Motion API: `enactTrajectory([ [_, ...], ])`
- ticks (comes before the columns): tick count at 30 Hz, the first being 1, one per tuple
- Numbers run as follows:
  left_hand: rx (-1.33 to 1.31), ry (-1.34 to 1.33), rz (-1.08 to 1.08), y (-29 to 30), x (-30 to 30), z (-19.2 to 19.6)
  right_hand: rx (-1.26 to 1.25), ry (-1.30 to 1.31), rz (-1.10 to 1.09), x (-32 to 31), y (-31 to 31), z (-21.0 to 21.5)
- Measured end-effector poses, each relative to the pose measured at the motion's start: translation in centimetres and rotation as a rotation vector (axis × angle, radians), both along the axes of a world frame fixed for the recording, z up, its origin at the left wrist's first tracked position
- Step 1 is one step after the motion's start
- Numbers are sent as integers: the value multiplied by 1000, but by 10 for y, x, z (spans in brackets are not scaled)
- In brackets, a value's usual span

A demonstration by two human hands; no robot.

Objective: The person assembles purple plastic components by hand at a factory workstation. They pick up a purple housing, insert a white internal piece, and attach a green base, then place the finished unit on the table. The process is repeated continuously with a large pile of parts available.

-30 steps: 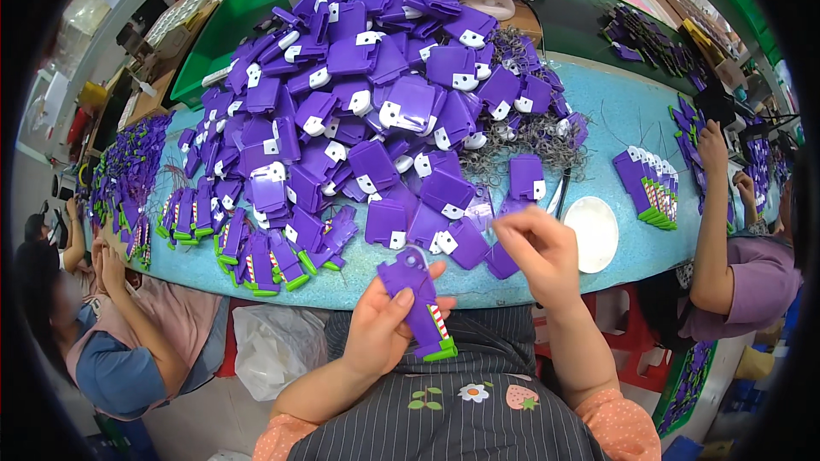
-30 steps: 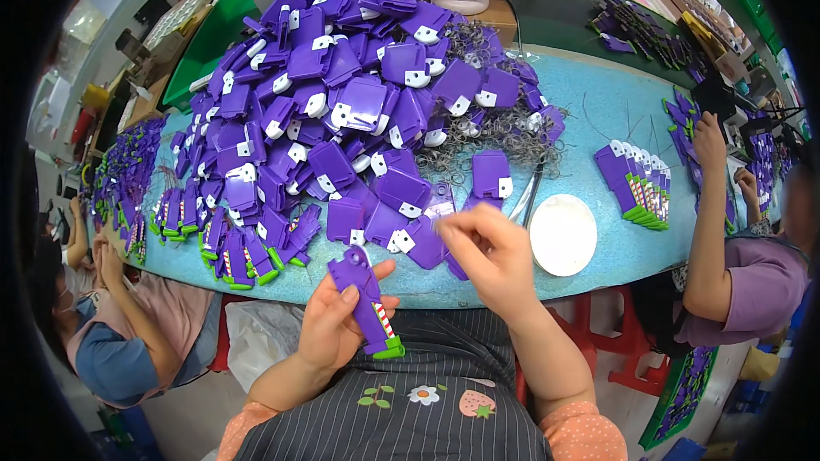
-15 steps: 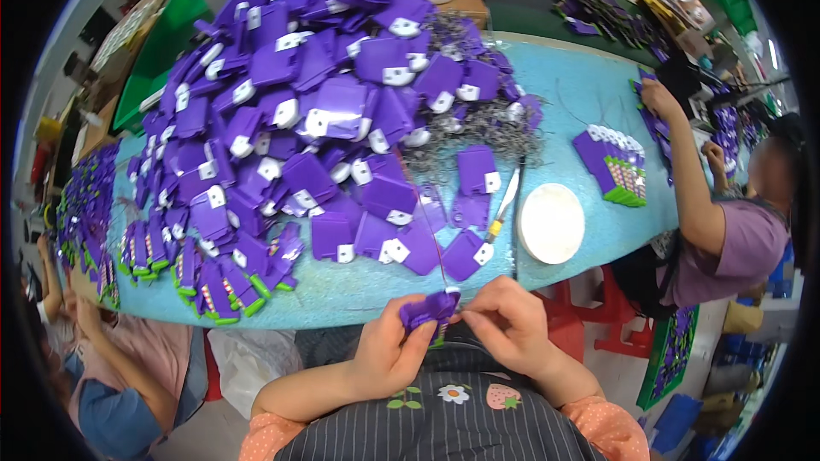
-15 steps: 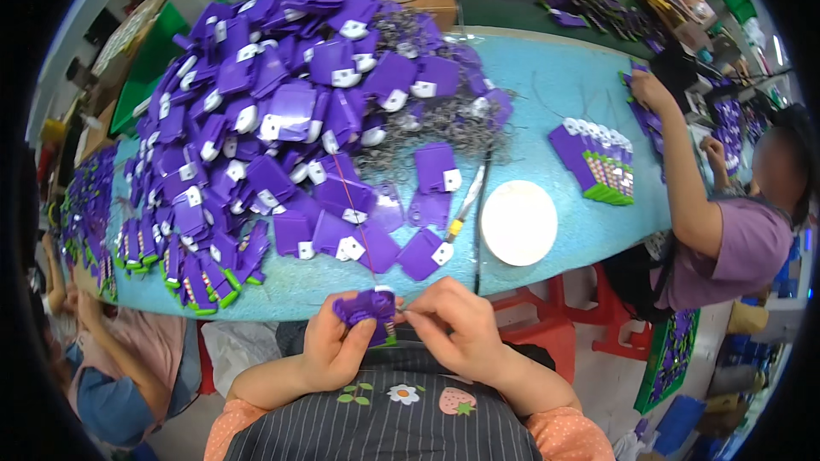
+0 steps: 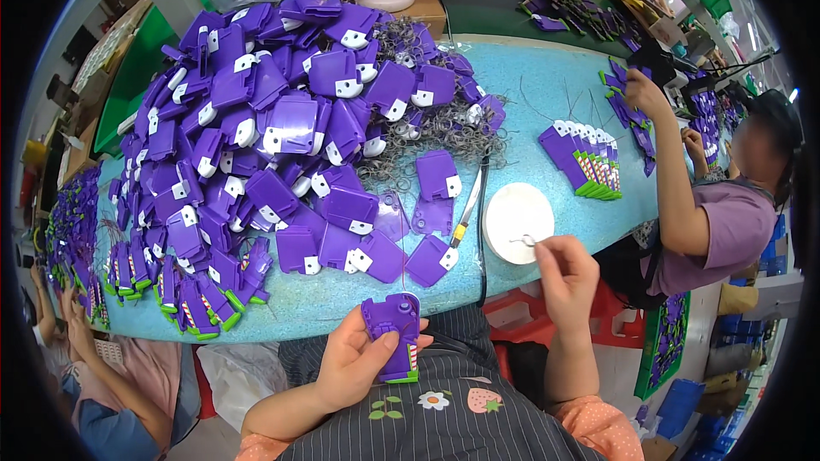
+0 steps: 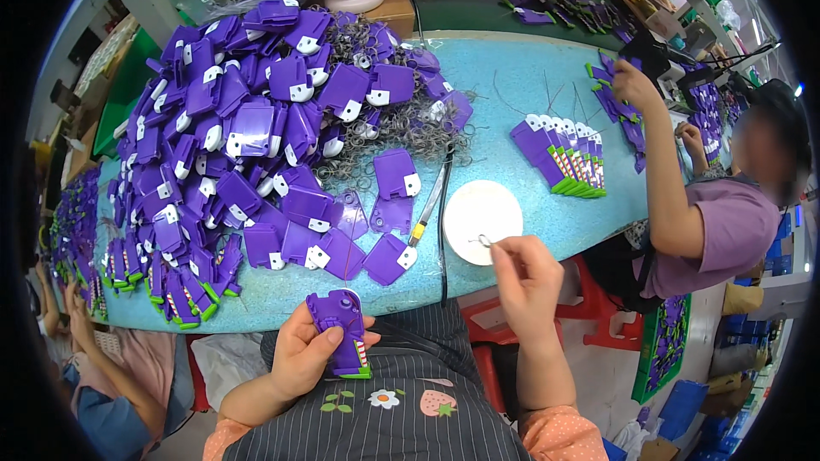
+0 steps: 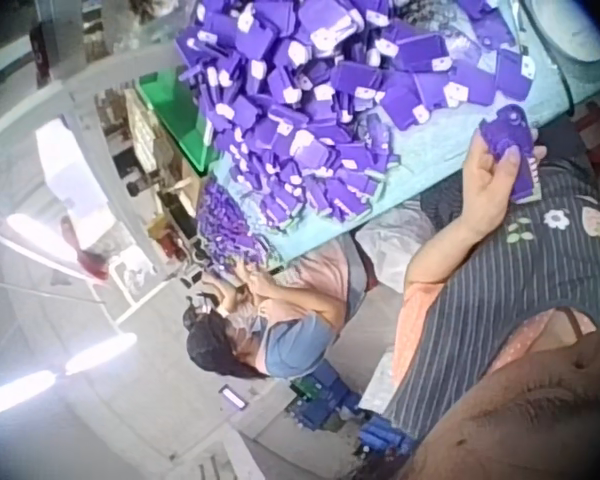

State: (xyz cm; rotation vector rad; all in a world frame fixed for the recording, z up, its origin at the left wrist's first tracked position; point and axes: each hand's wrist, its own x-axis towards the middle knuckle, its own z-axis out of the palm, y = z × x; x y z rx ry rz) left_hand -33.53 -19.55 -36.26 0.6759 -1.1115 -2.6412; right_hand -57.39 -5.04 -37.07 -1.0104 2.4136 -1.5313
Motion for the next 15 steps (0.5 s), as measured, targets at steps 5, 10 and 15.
enactTrajectory([
  [5,5,57,-36,2,-3,-2,-304,-430,40,25,-6,20],
  [10,-35,75,-68,1,-13,12,-385,-679,432,64,-25,14],
  [15,-69,73,-58,2,-9,12,-291,-785,608,74,-35,10],
])
